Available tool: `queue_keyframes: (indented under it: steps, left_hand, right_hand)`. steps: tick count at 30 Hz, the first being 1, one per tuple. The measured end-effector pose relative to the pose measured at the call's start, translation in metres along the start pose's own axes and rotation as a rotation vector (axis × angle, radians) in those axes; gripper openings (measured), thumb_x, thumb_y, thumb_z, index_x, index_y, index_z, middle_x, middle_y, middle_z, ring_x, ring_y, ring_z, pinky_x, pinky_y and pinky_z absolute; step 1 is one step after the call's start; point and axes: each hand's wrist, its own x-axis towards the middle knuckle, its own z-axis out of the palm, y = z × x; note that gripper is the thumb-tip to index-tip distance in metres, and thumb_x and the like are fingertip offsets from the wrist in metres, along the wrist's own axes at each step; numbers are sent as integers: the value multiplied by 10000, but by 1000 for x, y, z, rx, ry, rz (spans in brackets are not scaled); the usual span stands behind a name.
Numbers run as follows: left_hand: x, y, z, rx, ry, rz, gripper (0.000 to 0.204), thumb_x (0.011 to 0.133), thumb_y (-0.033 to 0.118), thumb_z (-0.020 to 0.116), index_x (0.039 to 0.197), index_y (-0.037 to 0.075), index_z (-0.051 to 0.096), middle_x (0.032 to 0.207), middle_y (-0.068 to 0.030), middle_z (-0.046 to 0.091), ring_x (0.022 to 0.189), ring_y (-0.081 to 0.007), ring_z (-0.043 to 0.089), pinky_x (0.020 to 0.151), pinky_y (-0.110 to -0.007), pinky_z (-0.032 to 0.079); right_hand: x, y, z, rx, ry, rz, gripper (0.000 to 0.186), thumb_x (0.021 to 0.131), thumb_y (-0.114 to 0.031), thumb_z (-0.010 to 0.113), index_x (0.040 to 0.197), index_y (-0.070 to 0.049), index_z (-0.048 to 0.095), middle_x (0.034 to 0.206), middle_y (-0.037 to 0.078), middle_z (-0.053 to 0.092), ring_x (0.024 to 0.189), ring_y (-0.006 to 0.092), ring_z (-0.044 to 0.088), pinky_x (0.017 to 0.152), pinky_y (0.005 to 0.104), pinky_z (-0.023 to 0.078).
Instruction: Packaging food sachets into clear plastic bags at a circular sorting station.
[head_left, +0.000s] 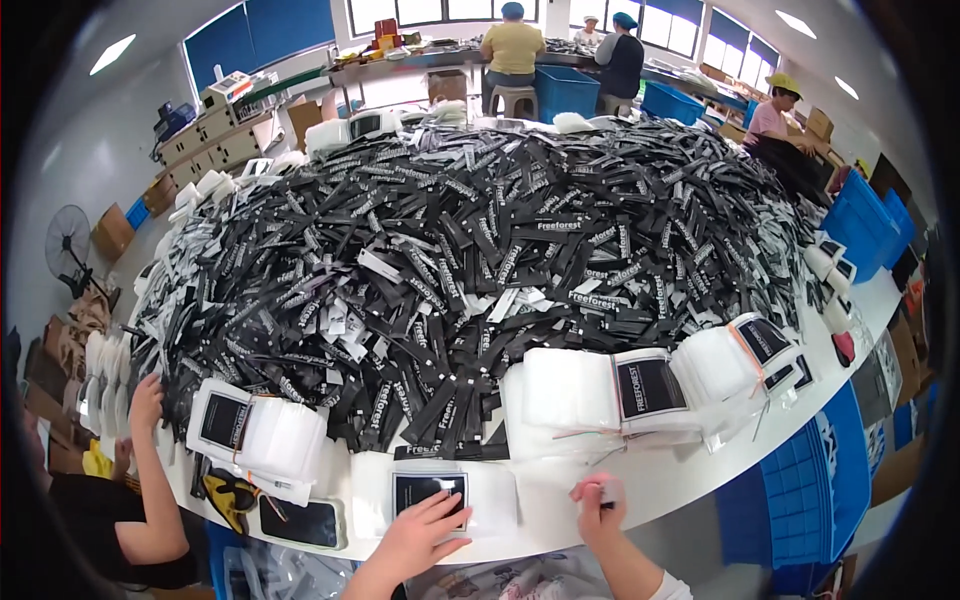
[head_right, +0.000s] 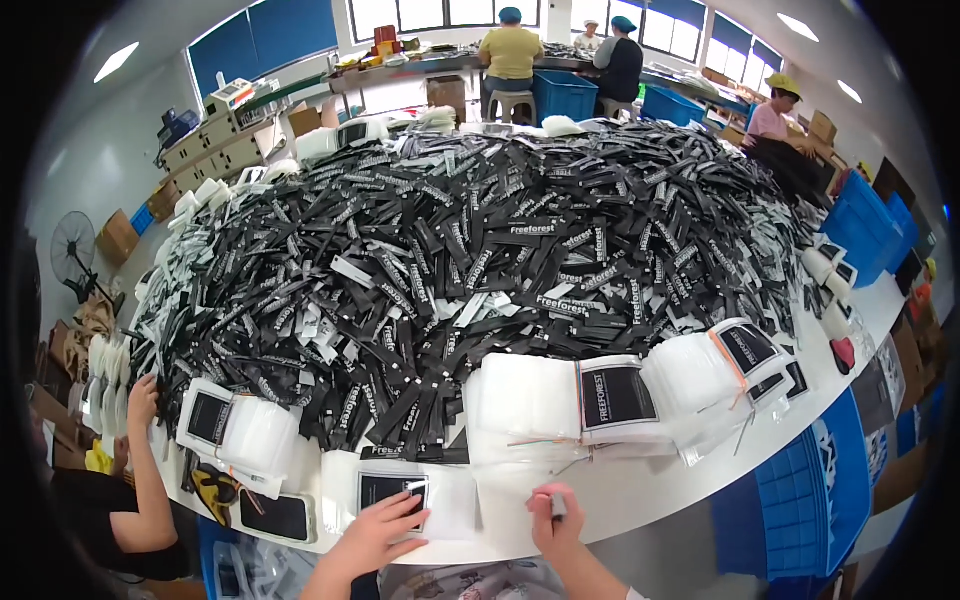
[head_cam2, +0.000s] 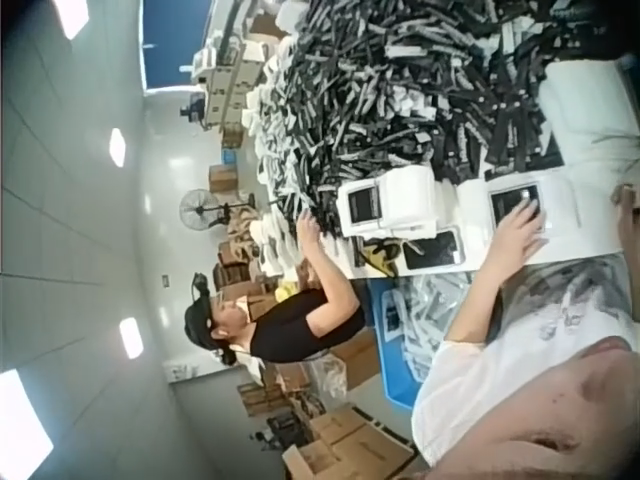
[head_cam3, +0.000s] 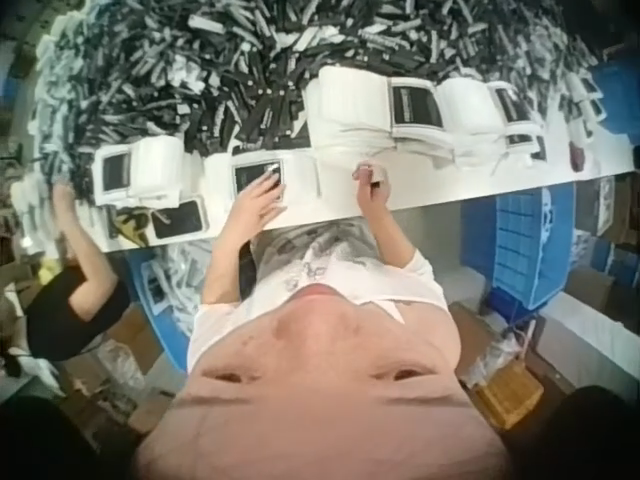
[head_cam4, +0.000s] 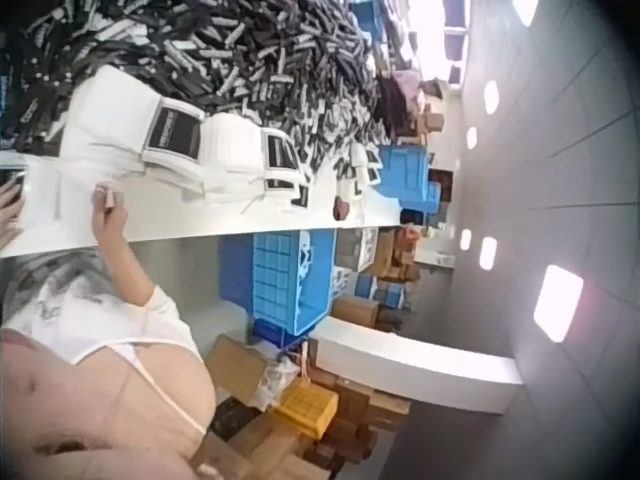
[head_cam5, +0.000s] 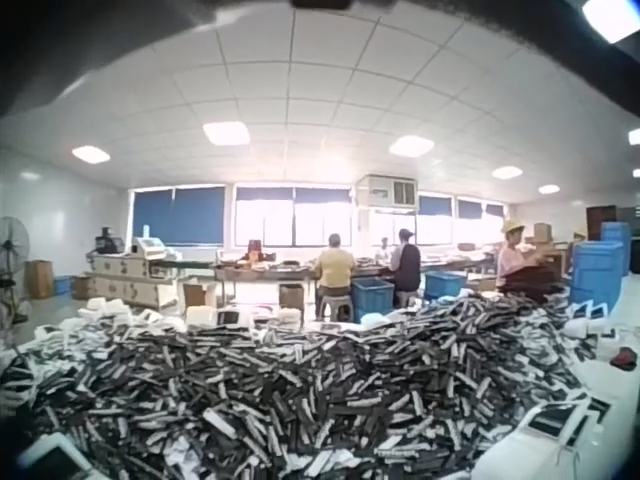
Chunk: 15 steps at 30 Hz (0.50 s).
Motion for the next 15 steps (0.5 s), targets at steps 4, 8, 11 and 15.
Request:
queue_keyframes:
  steps: [4,8,11,15]
  left_hand:
    - [-3,11,0,119,-2,-17,339,691,170,679,1008,73,606,1050,-118,581,979,-283,547,802,-337,463]
    - [-9,16,-7,49,4,-167,438,708,246,665,1095,80,545,1139,-141,507,999,-303,500,840,-359,421]
    - [-9,34,21,133,15,57,375,627,174,717,977,82,619,964,-87,576,807,-248,562,689,-347,455]
    - [3,51,25,8,46,94,247,728,145,618,944,27,595,924,-111,583,792,-319,545,697,-405,435]
  right_hand:
    - [2,-3,4,22,-18,222,264,916,-203,385,711,-42,432,557,16,444,475,88,411,430,240,312]
    - [17,-41,7,192,-155,696,380,908,-210,377,553,-75,400,511,4,431,431,76,363,403,236,263]
    - [9,-53,13,125,-326,765,236,821,-152,562,645,-50,442,569,1,495,510,58,436,452,214,333]
    - [-10,-48,25,141,-249,613,231,737,-162,674,815,-3,526,690,14,590,573,76,489,534,222,407]
